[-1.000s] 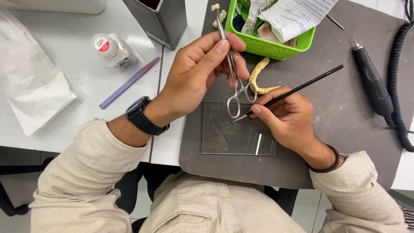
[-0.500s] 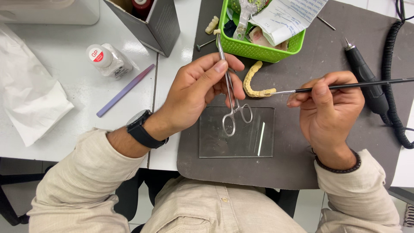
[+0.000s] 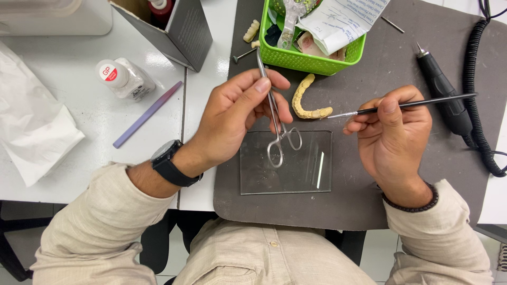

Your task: The person holds a small dental prosthesis tooth with hemostat forceps in one hand and uses a fine brush in the other hand to apply and shape a white dental material onto the tooth, working over a glass slab on the bench. They repeatedly reposition the tooth and add material, with a partial denture arch and a green basket of dental cases on the work mat.

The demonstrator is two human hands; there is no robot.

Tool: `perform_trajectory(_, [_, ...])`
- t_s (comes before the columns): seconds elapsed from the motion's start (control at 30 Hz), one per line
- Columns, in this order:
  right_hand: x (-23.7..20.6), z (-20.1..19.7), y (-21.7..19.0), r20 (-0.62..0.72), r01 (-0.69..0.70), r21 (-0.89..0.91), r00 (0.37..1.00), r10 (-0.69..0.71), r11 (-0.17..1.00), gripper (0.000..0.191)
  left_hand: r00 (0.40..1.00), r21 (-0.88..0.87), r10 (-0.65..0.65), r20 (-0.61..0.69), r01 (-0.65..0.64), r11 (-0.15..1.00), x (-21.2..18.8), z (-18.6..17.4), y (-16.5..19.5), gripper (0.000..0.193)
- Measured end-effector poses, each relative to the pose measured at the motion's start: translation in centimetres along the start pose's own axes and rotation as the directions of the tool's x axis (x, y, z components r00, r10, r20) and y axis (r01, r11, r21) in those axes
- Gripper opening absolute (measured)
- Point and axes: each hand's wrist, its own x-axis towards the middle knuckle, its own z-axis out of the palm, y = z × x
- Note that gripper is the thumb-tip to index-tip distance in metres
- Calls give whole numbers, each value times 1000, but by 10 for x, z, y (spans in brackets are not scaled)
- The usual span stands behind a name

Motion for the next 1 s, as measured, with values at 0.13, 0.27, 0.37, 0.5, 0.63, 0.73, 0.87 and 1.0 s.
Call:
perform_trajectory(0.13, [-6,2,-15,21,62,7,998,-62,998,21,990,-82,-74,121,84,993,-6,15,-3,33])
perform_trajectory(0.27, [-14,2,-31,46,122,-99,992,-118,988,22,968,-121,-141,207,168,978,-14,29,-9,32])
perform_trajectory(0.37, [-20,6,-35,79,182,-217,982,-169,959,19,953,-152,-189,236,228,962,-15,33,-11,32])
perform_trajectory(0.5, [-25,19,-33,190,314,-282,944,-268,907,19,933,-200,-237,272,295,934,-16,37,-13,32])
perform_trajectory(0.63, [-23,33,-34,269,351,-332,925,-269,876,23,913,-269,-274,302,357,894,-17,39,-14,32])
perform_trajectory(0.73, [-22,42,-36,300,360,-370,919,-257,856,23,907,-283,-275,319,368,885,-18,39,-14,32])
perform_trajectory(0.87, [-21,48,-38,312,359,-430,920,-237,829,24,902,-279,-285,323,379,883,-17,40,-17,31])
perform_trajectory(1.0, [-21,49,-37,298,388,-490,916,-269,781,24,908,-242,-268,323,353,904,-16,39,-19,32])
